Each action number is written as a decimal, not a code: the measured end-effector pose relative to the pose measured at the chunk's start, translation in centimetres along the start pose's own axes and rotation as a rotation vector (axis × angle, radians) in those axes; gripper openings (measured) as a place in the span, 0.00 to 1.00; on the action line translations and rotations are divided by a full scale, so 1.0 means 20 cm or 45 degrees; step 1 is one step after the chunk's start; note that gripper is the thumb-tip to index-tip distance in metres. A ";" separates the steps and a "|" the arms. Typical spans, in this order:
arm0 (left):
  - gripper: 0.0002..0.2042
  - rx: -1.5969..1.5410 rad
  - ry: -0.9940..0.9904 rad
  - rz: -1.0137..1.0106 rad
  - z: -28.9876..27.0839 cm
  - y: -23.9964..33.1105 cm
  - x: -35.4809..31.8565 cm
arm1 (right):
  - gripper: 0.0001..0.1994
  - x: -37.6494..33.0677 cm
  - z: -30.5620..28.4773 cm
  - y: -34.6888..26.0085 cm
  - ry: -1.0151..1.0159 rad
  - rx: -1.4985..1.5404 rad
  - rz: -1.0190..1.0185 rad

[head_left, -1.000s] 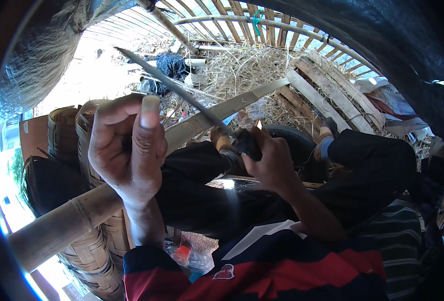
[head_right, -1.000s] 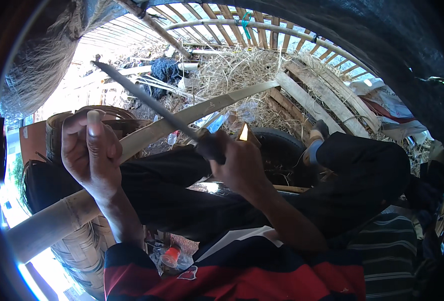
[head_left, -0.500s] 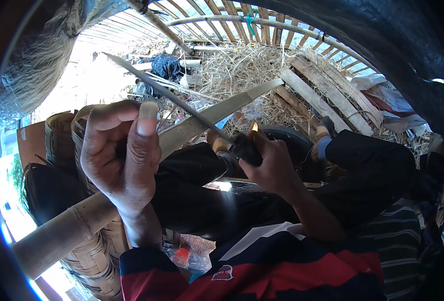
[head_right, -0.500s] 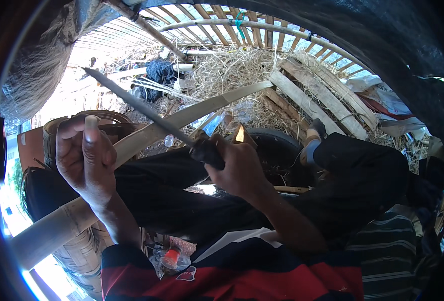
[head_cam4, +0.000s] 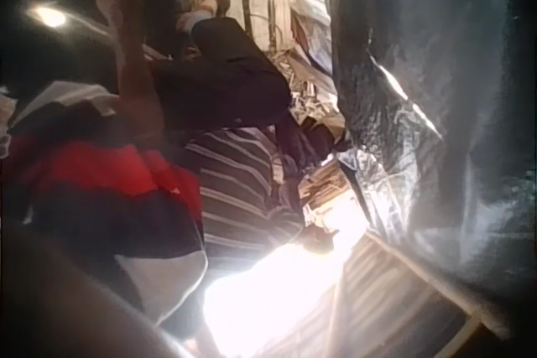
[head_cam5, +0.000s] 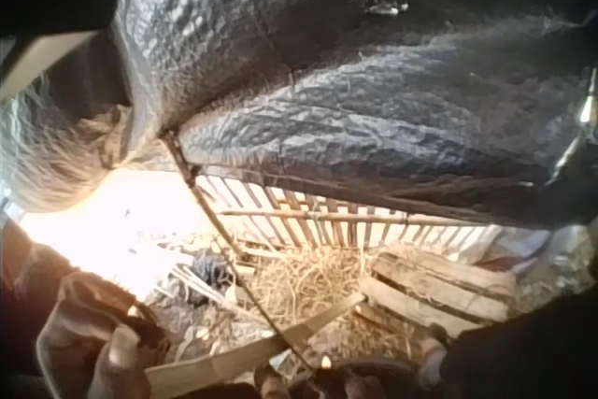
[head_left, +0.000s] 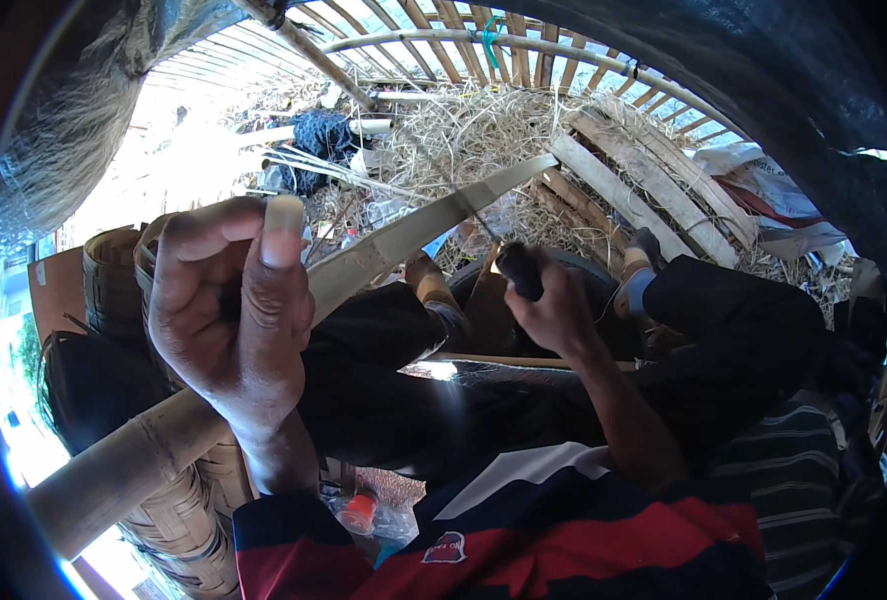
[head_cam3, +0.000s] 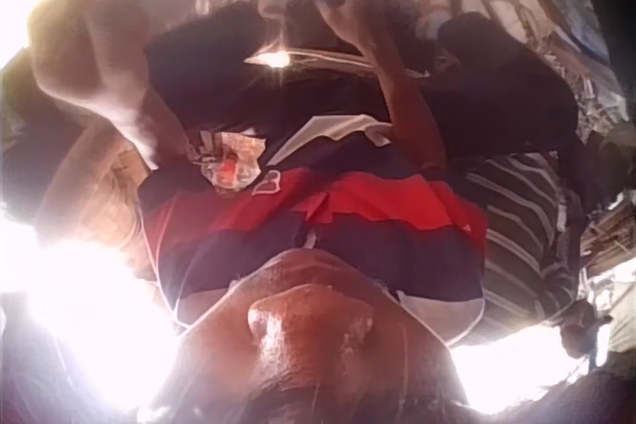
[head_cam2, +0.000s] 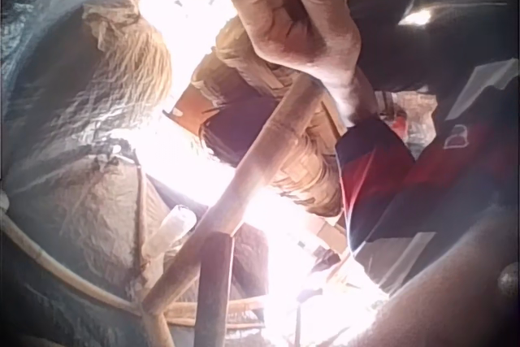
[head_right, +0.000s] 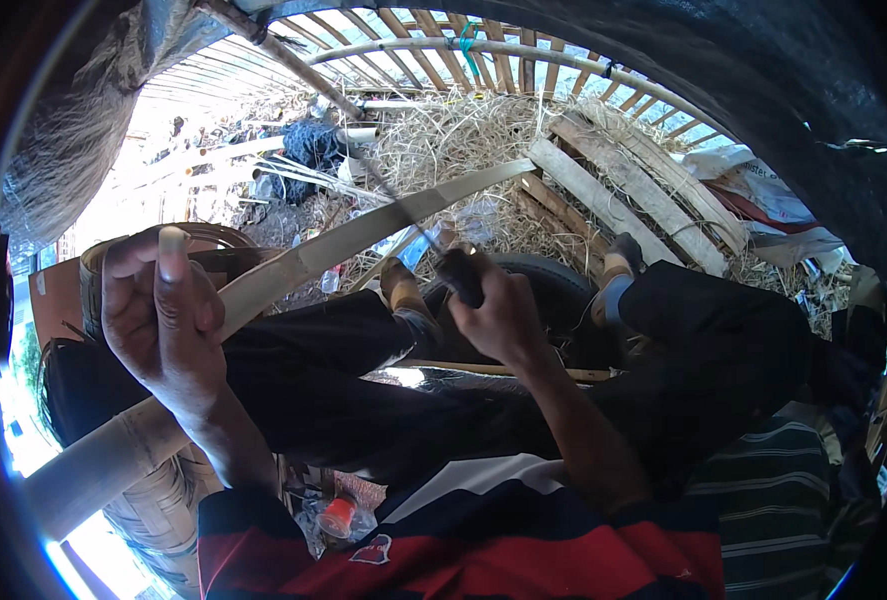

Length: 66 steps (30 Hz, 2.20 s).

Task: The person trims thin bamboo strips using a knife and then cuts along a wider bamboo piece with the knife.

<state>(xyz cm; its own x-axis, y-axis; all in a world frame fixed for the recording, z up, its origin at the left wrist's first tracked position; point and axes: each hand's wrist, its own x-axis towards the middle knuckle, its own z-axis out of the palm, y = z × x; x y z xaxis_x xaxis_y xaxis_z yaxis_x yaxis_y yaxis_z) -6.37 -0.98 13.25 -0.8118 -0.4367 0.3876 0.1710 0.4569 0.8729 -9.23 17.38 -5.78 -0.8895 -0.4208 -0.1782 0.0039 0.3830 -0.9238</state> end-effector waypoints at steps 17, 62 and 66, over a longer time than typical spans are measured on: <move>0.05 -0.059 -0.063 0.028 -0.02 -0.02 0.04 | 0.10 0.05 0.00 0.20 0.102 -0.112 -0.019; 0.11 0.073 -0.226 0.208 -0.13 -0.03 -0.05 | 0.10 0.07 0.00 -0.20 -0.222 -0.007 -0.345; 0.09 0.115 -0.351 0.326 -0.15 -0.06 -0.02 | 0.09 0.13 -0.02 0.15 -0.061 -0.215 0.094</move>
<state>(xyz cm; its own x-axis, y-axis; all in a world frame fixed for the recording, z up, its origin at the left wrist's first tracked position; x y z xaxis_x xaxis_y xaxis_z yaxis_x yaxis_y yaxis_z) -4.62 -3.77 12.94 -0.8708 -0.0807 0.4850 0.3480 0.5957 0.7239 -11.70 17.73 -8.88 -0.8667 -0.4239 -0.2629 -0.0123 0.5451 -0.8383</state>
